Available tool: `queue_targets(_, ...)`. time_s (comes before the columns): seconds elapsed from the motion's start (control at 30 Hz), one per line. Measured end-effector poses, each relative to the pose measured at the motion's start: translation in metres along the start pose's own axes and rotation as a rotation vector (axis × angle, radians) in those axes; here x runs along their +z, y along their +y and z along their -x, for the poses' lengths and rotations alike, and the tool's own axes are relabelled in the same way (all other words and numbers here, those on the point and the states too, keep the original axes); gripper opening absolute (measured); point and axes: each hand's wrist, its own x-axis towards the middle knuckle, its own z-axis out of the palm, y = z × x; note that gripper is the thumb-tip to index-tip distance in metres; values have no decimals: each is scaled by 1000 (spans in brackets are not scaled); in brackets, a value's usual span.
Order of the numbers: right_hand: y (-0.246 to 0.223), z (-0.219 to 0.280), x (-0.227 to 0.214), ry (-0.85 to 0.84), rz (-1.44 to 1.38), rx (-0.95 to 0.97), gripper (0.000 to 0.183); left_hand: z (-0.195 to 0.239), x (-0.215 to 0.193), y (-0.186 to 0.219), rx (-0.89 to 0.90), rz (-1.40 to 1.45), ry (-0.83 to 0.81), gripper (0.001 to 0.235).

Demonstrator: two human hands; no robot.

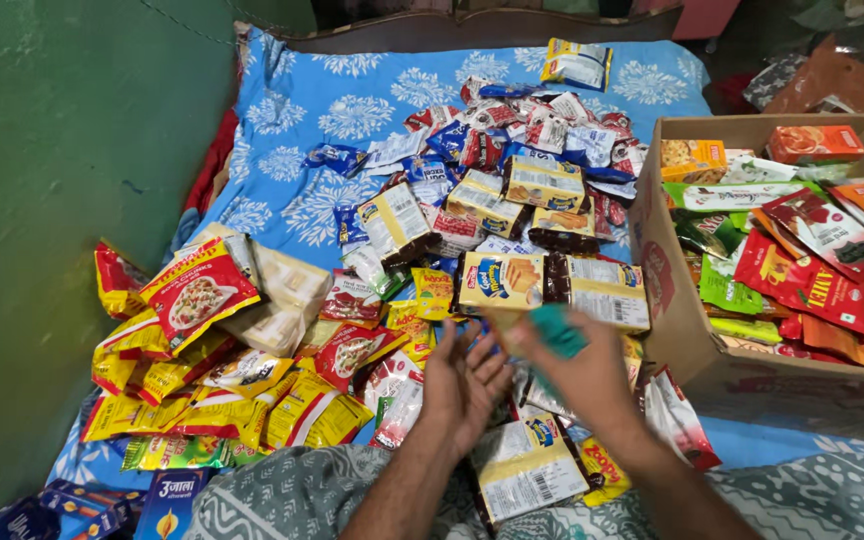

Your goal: The person wipes down various food seasoning and snack packets with a cloth by hand and places them into a cardboard box.

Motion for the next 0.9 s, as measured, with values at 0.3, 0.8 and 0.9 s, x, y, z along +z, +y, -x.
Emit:
queue_targets(0.3,-22,-22,36,75,-6,143,36,33,16,14,-250,465,-474,105)
queue_targets(0.8,9,-14,42,120,526,-219,36,22,-2,6,-258,382,-449,65)
queue_targets(0.9,19,-9,22,220,539,-204,41,26,5,-7,-185,287,-425,49)
